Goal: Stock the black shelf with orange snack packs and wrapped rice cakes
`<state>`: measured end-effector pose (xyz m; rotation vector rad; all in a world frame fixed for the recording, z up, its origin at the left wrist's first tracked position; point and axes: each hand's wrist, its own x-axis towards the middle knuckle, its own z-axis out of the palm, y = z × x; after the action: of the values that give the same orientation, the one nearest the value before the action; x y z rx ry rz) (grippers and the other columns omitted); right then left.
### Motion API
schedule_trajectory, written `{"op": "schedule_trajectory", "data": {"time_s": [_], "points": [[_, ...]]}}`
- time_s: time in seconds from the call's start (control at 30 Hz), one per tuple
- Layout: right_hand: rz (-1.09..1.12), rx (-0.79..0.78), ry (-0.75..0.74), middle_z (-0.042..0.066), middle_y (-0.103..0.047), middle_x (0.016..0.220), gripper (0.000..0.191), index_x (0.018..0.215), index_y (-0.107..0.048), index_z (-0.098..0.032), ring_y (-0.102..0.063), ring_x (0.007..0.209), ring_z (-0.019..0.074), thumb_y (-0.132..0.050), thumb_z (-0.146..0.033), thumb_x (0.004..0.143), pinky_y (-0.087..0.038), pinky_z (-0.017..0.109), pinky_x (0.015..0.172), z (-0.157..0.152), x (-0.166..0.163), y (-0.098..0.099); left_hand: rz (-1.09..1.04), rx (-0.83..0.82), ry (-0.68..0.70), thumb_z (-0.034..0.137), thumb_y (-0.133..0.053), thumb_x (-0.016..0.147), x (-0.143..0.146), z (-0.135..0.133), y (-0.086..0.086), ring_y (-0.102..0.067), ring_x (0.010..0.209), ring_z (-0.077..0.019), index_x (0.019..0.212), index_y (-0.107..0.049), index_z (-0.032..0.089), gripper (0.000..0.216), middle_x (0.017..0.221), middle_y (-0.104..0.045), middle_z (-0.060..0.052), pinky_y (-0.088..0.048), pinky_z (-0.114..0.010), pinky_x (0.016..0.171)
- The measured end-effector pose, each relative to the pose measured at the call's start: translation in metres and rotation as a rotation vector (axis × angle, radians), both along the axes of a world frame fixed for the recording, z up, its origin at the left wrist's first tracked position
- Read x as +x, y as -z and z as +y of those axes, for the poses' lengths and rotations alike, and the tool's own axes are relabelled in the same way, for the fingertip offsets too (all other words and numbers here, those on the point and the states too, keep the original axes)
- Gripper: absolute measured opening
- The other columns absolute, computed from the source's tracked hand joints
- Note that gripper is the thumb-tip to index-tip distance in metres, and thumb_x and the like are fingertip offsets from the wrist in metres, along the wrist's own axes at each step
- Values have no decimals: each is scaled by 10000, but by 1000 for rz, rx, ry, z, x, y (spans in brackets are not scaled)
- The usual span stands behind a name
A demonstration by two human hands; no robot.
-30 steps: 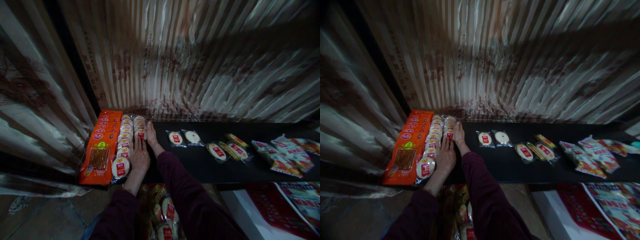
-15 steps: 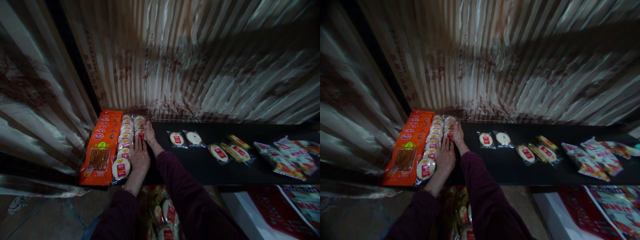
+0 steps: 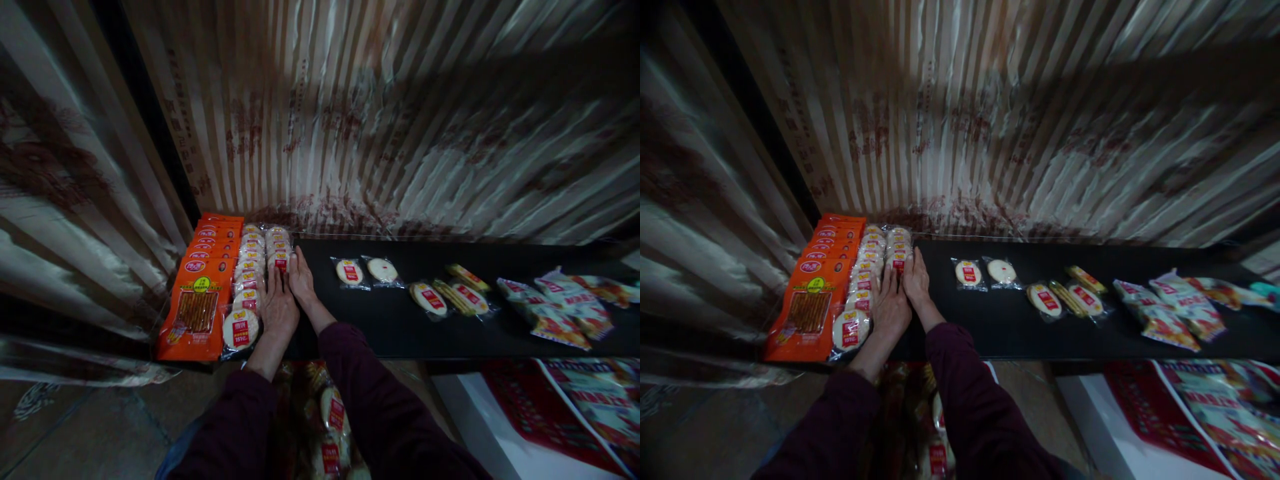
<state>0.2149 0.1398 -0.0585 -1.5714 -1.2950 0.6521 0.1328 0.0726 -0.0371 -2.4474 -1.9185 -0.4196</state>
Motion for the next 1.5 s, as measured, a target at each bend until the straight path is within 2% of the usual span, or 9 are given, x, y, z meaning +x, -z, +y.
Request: {"op": "schedule_trajectory", "data": {"time_s": [0.17, 0.33, 0.57, 0.77, 1.0, 1.13, 1.27, 1.4, 1.5], "points": [[7, -25, -34, 95, -436, 1455, 628, 1400, -416, -146, -342, 1384, 234, -283, -537, 926, -218, 416, 1168, 6, 1, -1, -3, -4, 8, 206, -349, 899, -1, 0, 0, -180, 1438, -287, 1380, -432, 68, 507, 1466, -400, -173, -65, -552, 1171], [6, -38, -45, 92, -423, 1465, 638, 1408, -407, -149, -345, 1383, 233, -275, -545, 926, -223, 410, 1166, 7, 2, 2, -11, -11, 6, 199, -351, 898, -1, 1, 0, -178, 1439, -283, 1349, -466, 65, 485, 1467, -398, -174, -56, -558, 1174], [83, -24, -24, 87, -402, 1479, 661, 1418, -393, -173, -346, 1383, 238, -306, -581, 906, -244, 416, 1157, 7, 6, 1, -83, 60, 29, 190, -353, 894, -1, 0, -3, -182, 1441, -247, 1315, -492, 70, 460, 1469, -401, -161, -107, -531, 1184], [121, -26, -19, 93, -404, 1477, 685, 1415, -399, -163, -328, 1390, 238, -328, -597, 889, -226, 417, 1161, 4, 8, -2, -109, 102, 35, 209, -384, 878, -5, -3, -5, -182, 1441, -260, 1305, -504, 72, 464, 1475, -392, -163, -105, -527, 1185], [77, 69, 26, 97, -448, 1445, 623, 1355, -473, -166, -335, 1383, 217, -327, -566, 899, -204, 422, 1165, -14, 0, -12, -107, 128, -17, 215, -419, 870, -12, -8, -8, -121, 1444, -325, 1347, -467, 78, 499, 1492, -357, -177, -129, -571, 1160], [103, 125, 54, 131, -508, 1384, 599, 1289, -526, -138, -428, 1314, 219, -299, -542, 909, -269, 420, 1134, -30, -9, -15, -105, 130, -16, 216, -453, 849, -16, -13, -11, -94, 1446, -334, 1373, -426, 68, 544, 1498, -336, -195, -133, -570, 1156], [131, 134, 89, 152, -558, 1317, 582, 1237, -554, -117, -501, 1233, 218, -281, -515, 913, -333, 409, 1090, -49, -21, -15, -132, 161, -19, 224, -474, 841, -28, -20, -15, -103, 1446, -328, 1385, -397, 82, 568, 1504, -321, -198, -133, -582, 1153], [154, 102, 48, 133, -605, 1256, 533, 1220, -564, -137, -535, 1188, 206, -291, -483, 921, -360, 393, 1064, -68, -37, -14, -147, 193, -61, 201, -460, 849, -47, -33, -13, -89, 1448, -320, 1343, -442, 69, 512, 1497, -330, -206, -137, -581, 1153], [152, 71, -3, 122, -594, 1281, 530, 1230, -563, -153, -519, 1213, 202, -274, -481, 932, -350, 384, 1072, -79, -50, -14, -151, 217, -67, 217, -475, 844, -61, -50, -8, -75, 1450, -313, 1375, -404, 80, 553, 1516, -295, -198, -146, -570, 1155]]}}
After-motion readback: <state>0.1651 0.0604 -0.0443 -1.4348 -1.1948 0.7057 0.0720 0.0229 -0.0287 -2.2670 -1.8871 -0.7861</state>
